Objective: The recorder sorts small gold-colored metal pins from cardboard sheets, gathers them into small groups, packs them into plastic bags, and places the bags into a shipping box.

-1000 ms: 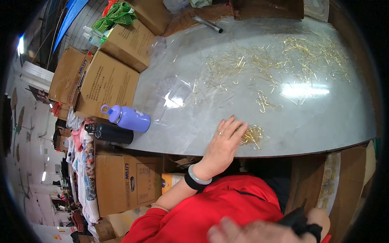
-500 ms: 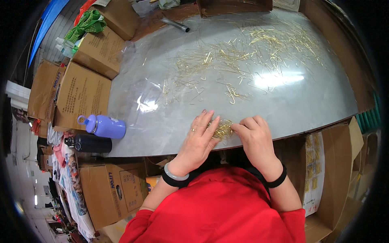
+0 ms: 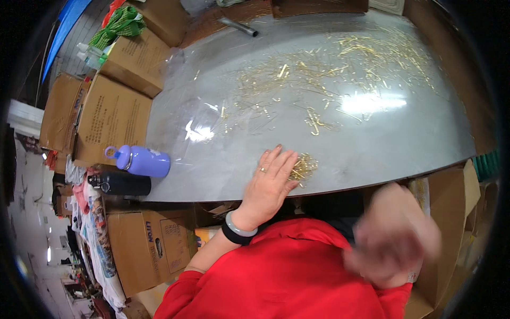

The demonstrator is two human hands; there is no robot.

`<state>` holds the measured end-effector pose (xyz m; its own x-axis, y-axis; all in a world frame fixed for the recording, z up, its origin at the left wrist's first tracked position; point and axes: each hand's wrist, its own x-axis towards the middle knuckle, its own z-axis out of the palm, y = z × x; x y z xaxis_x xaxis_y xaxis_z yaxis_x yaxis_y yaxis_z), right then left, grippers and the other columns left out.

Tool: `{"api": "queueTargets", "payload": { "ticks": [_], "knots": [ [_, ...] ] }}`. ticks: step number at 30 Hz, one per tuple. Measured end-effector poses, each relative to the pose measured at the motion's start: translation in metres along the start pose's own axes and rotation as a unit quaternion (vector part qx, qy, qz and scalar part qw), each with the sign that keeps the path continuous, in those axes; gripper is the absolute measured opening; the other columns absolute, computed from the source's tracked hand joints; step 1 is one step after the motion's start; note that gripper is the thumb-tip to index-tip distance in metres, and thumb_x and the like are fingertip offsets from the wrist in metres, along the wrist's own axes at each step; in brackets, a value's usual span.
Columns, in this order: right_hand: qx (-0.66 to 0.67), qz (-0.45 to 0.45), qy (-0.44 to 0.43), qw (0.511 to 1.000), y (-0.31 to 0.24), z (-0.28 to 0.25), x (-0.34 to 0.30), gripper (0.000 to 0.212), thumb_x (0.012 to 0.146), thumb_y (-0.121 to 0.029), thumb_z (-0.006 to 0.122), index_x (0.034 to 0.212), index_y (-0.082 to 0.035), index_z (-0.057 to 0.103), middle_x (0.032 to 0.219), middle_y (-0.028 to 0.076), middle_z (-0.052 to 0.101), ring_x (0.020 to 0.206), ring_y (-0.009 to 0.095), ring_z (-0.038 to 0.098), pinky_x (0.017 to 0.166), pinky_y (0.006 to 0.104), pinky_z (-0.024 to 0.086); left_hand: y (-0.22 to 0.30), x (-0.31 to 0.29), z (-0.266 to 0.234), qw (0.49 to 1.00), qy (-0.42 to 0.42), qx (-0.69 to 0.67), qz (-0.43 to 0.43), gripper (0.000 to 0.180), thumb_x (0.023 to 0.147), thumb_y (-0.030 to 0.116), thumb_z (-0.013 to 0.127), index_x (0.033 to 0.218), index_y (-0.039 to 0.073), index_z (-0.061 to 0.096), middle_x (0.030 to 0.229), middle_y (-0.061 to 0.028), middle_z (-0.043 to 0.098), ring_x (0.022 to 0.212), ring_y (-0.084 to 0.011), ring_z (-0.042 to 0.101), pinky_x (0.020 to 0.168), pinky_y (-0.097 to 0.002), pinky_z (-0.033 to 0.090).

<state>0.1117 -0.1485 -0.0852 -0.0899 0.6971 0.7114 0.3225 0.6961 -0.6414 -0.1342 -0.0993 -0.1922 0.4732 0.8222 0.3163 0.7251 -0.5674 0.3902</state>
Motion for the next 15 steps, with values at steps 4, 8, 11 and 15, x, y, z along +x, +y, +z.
{"api": "queueTargets", "payload": {
  "ticks": [4, 8, 11, 15],
  "knots": [
    [0.383, -0.276, 0.11, 0.875, -0.024, 0.012, 0.014, 0.025, 0.081, -0.038, 0.081, 0.078, -0.024, 0.06, 0.072, -0.008, 0.057, 0.067, 0.009, 0.055, 0.069, 0.0327, 0.039, 0.005, 0.007, 0.006, 1.0, 0.016, -0.019, 0.011, 0.057, 0.089, 0.019, 0.067, 0.14, 0.001, 0.048, 0.139, -0.016, 0.051, 0.133, -0.0388, 0.044, 0.114, -0.0521, 0.033],
    [0.382, -0.302, 0.126, 0.864, -0.018, 0.022, 0.011, 0.023, 0.082, -0.036, 0.079, 0.079, -0.023, 0.061, 0.073, -0.007, 0.057, 0.067, 0.01, 0.055, 0.068, 0.0317, 0.039, 0.005, 0.007, 0.007, 0.999, 0.032, -0.03, 0.019, 0.057, 0.088, 0.019, 0.069, 0.138, 0.001, 0.049, 0.137, -0.0165, 0.052, 0.132, -0.0381, 0.045, 0.113, -0.0518, 0.034],
    [0.353, -0.327, 0.144, 0.864, -0.023, 0.023, 0.007, 0.02, 0.083, -0.034, 0.076, 0.08, -0.021, 0.061, 0.073, -0.007, 0.057, 0.068, 0.01, 0.055, 0.067, 0.0307, 0.039, 0.003, 0.005, 0.006, 0.999, 0.038, -0.018, 0.015, 0.057, 0.088, 0.019, 0.07, 0.138, 0.001, 0.049, 0.136, -0.0152, 0.052, 0.132, -0.0377, 0.045, 0.113, -0.0515, 0.035],
    [0.311, -0.361, 0.173, 0.862, -0.029, 0.026, 0.001, 0.018, 0.085, -0.031, 0.074, 0.082, -0.019, 0.061, 0.074, -0.005, 0.057, 0.069, 0.01, 0.054, 0.066, 0.0295, 0.04, 0.004, 0.005, 0.004, 0.999, 0.039, -0.023, 0.006, 0.056, 0.088, 0.018, 0.07, 0.137, 0.0, 0.05, 0.136, -0.0145, 0.052, 0.132, -0.0376, 0.045, 0.113, -0.0516, 0.035]
  ]
}}
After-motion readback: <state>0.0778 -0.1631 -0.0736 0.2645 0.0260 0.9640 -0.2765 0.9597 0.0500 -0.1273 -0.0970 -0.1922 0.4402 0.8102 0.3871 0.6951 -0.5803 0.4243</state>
